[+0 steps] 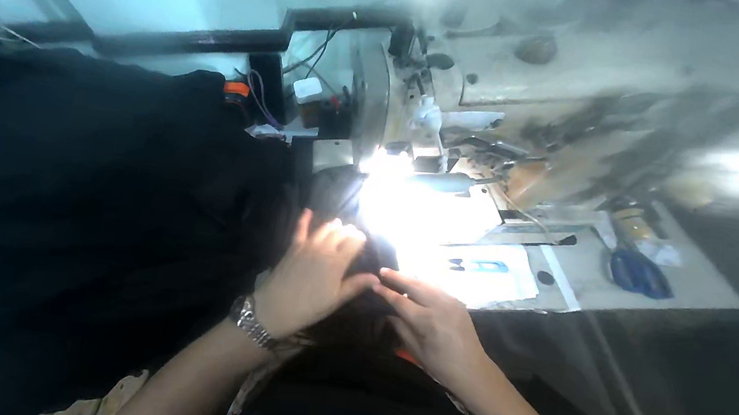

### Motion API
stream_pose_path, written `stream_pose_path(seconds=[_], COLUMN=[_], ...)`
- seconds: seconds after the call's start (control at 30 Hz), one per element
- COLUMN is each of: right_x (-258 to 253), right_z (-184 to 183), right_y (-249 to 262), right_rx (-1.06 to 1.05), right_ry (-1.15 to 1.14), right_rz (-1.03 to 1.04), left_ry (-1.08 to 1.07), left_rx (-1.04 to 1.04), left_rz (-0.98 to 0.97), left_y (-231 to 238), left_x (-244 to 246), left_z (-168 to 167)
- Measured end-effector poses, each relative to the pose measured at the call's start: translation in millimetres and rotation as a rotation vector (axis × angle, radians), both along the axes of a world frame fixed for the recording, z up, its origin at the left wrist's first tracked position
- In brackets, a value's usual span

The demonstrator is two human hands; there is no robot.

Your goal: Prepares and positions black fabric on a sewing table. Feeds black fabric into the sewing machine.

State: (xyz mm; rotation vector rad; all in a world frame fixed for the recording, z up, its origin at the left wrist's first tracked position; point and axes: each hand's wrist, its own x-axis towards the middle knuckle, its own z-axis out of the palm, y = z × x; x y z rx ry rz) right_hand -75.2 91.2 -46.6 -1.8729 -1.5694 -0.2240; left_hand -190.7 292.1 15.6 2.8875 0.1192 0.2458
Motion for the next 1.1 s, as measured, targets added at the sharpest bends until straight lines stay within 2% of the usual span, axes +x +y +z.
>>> stream_pose_path(seconds=[0.07, 0.2, 0.37, 0.6, 0.73, 0.9, 1.1], right_x=[4, 11, 11, 11, 20, 41, 54], right_z=[3, 2, 1, -13, 0, 16, 7], right_y=[-5, -8, -2, -7, 11, 39, 72], right_rx=[0.068, 0.039, 0.082, 0.095, 0.082, 0.002, 0.052], right_ry=[-0.023, -0.033, -0.014, 0.046, 0.036, -0.016, -0.075], right_rz=[-0.037, -0.018, 0.028, 0.057, 0.054, -0.005, -0.112], left_ry=[-0.075, -0.085, -0.055, 0.017, 0.032, 0.093, -0.069], left_rx=[0.138, 0.268, 0.294, 0.352, 0.307, 0.107, 0.067], left_rz=[0.149, 0.218, 0.24, 0.264, 0.282, 0.239, 0.13], left_y=[-2, 1, 13, -6, 11, 43, 96], left_x=[9, 11, 20, 13, 34, 59, 89], left_z=[-10, -21, -19, -14, -17, -10, -16])
